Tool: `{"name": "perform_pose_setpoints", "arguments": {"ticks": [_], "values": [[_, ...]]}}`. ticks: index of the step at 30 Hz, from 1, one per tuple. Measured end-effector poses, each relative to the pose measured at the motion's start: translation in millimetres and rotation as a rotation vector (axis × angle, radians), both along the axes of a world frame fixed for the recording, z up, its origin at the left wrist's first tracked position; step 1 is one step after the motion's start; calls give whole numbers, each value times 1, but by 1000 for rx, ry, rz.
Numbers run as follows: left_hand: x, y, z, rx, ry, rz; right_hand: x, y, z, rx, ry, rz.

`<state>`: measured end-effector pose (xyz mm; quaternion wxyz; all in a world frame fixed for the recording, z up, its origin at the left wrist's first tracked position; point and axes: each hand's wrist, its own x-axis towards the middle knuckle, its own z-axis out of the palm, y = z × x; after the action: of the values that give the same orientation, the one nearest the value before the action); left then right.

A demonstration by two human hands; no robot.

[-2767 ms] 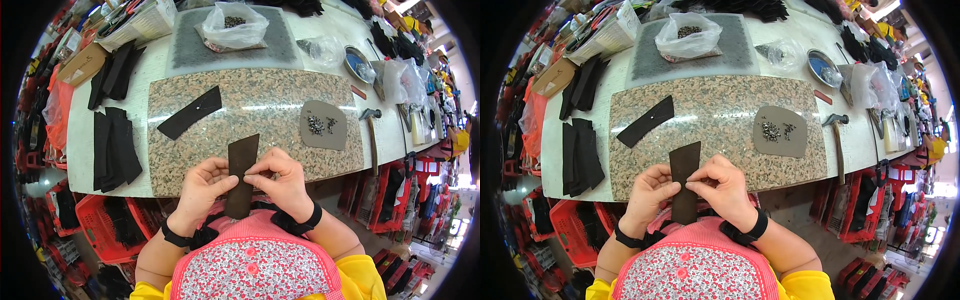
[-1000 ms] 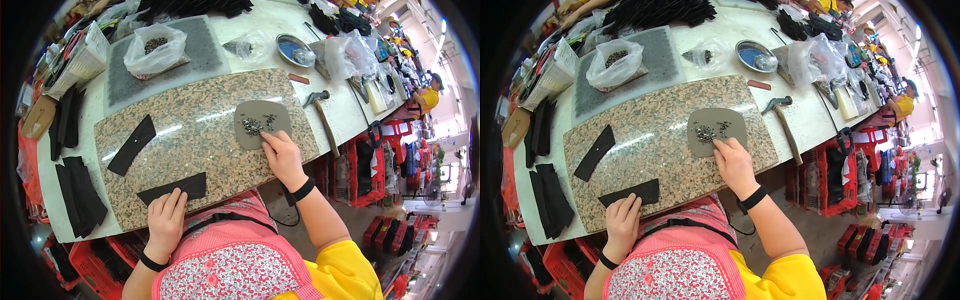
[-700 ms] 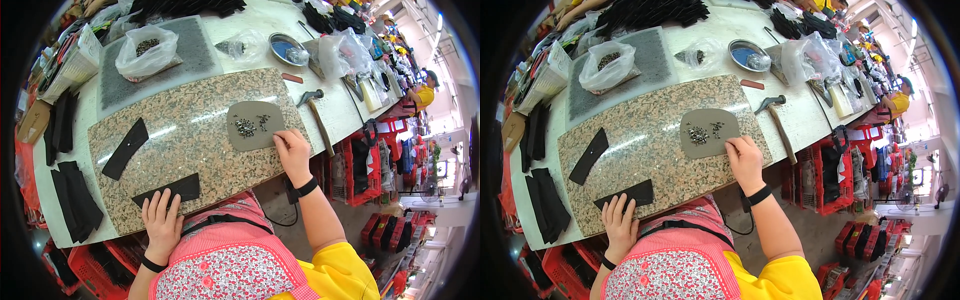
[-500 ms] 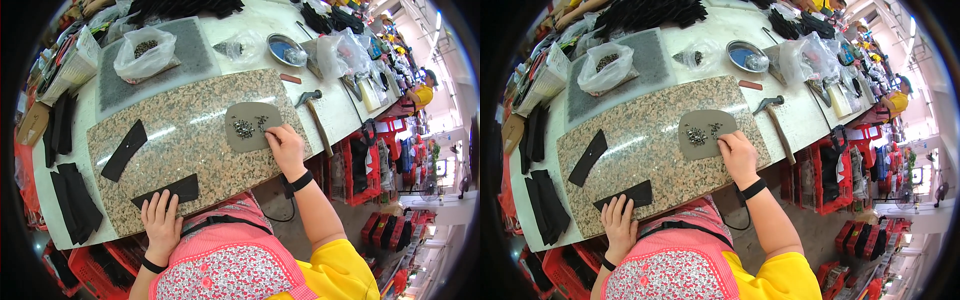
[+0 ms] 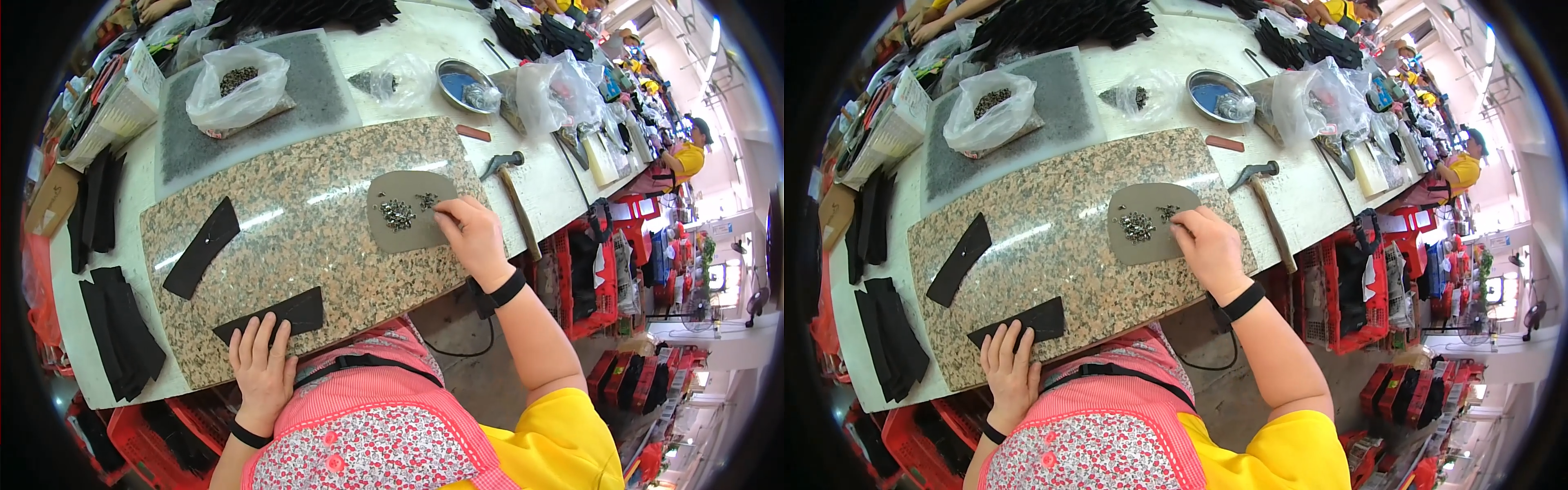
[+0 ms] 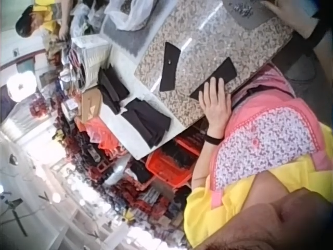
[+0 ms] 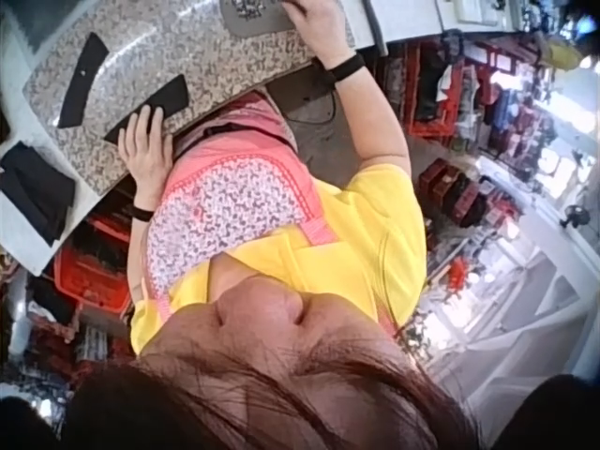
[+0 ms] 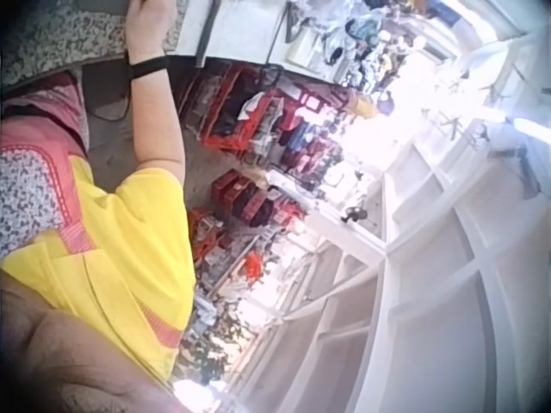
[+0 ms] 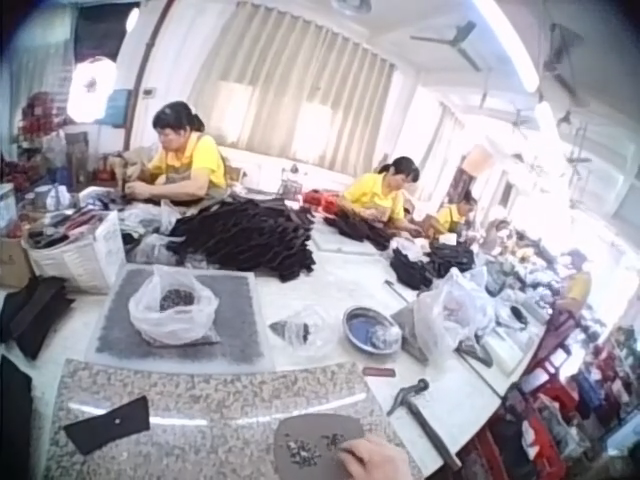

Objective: Sort metal studs and assemble black shoe components on a workstation.

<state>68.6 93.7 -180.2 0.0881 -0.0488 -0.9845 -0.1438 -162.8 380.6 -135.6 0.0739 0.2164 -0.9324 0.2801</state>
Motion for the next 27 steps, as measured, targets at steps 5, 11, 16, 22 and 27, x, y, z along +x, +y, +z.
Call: {"name": "perform_pose_setpoints", "arguments": {"ticks": [5,11,16,22,27], "values": [[-1,1,2,14,4,2,-7,-11,-15,195,117,114],[-4,-1,2,30,17,-9,-10,-17,-17,393,218,176],[-1,-6,8,68,7,1,-12,-22,-23,337,201,148],[-6,-10,23,198,-66,-37,35,-52,29,-234,-543,61],[-3,-14,21,213,-77,-36,90,-110,23,-335,-836,319]]}}
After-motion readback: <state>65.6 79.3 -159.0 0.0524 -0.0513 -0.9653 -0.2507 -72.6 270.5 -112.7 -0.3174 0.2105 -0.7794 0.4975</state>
